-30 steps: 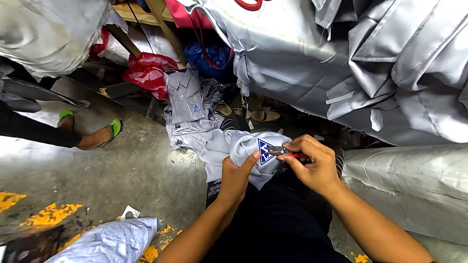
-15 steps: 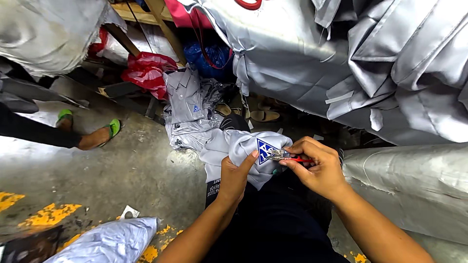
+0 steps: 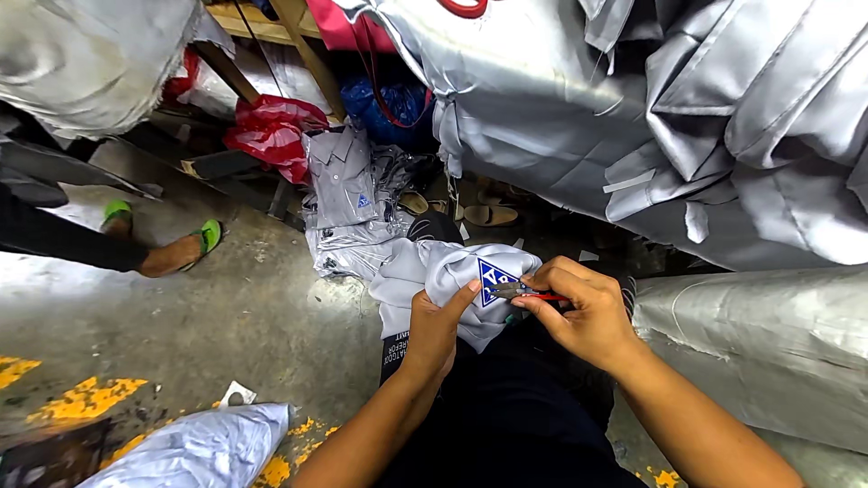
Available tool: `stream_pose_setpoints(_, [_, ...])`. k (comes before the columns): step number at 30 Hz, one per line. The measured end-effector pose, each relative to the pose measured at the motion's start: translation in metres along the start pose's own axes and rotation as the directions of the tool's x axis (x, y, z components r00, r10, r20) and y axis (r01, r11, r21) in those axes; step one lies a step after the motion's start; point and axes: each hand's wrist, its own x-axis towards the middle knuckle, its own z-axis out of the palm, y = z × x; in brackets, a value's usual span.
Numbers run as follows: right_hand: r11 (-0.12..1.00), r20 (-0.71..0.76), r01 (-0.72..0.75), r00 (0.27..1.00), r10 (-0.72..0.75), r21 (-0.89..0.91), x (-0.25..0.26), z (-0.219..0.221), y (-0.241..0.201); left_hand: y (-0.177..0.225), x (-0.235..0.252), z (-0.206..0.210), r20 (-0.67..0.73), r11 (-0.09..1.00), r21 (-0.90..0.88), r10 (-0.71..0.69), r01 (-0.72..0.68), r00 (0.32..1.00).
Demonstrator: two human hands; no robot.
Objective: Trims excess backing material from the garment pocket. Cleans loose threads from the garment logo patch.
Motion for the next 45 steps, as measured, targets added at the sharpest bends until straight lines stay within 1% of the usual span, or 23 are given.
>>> stream_pose_setpoints(15, [0.999,0.015,0.006,1.000,-0.007,0.038,0.0030,-0.0031,0.0012,-0.0007,0.0001,0.0000,0.001,0.999,-0.039,-0.021,0.021,1.000])
stream_pose_setpoints(21, [0.999,-0.047,0.053,0.997,-0.053,-0.008,0.0045,-0.0065,-0.0003,-0.0004,0.0008,0.0003,0.017,1.000,-0.012,-0.001,0.001,1.000])
stream_pose_setpoints(25, [0.992,-0.028,0.120,0.992,-0.121,-0.034,0.0070,-0.0099,0.0003,0.0003,0.0006,0.0012,0.016,1.000,0.009,0.011,-0.011,1.000])
stream_pose_setpoints(41, [0.981,-0.017,0.169,0.985,-0.171,-0.095,0.0085,-0.0087,0.0007,0.0001,0.0010,0.0020,0.025,0.999,0.041,0.024,-0.025,0.999])
stream_pose_setpoints(45, [0.984,-0.049,0.163,0.985,-0.167,-0.077,0.0081,-0.0045,0.0016,-0.0012,0.0006,0.0037,0.029,0.999,0.029,0.021,-0.022,0.999])
